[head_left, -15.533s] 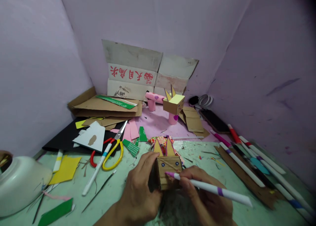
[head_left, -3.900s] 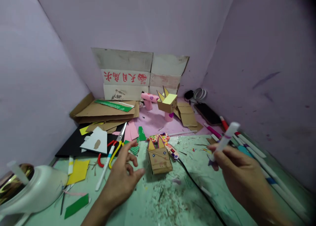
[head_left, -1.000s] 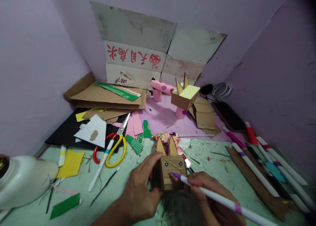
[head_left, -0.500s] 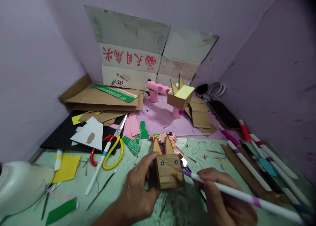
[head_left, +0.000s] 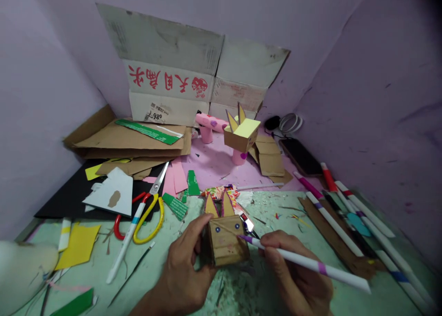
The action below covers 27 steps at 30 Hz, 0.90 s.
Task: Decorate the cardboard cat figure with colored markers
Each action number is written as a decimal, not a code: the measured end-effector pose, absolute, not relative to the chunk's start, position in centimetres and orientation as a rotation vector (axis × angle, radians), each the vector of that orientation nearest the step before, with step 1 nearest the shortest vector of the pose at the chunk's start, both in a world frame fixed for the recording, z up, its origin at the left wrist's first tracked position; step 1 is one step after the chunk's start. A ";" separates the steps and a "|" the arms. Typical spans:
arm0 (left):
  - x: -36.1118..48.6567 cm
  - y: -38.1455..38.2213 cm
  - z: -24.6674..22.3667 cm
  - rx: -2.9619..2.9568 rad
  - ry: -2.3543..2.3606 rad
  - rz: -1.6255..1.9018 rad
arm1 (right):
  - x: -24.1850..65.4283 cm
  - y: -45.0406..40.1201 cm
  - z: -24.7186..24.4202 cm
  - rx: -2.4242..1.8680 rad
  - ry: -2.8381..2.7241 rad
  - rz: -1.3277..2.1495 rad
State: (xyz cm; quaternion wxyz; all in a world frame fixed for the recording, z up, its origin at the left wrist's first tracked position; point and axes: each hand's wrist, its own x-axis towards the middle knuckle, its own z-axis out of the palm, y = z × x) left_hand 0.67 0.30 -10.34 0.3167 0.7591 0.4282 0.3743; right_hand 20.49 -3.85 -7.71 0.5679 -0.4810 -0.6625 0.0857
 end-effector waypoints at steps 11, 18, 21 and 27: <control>0.7 0.4 -10.4 1.992 1.125 0.978 | 20.3 -3.7 -7.3 -1.140 -1.585 0.216; 0.6 0.3 -10.4 1.980 1.139 0.947 | 20.4 -4.0 -7.8 -1.135 -1.587 0.212; 0.6 0.3 -10.3 1.972 1.149 0.926 | 20.5 -4.1 -8.1 -1.125 -1.588 0.209; 0.6 0.3 -10.3 1.985 1.148 0.929 | 20.6 -3.8 -8.0 -1.107 -1.587 0.177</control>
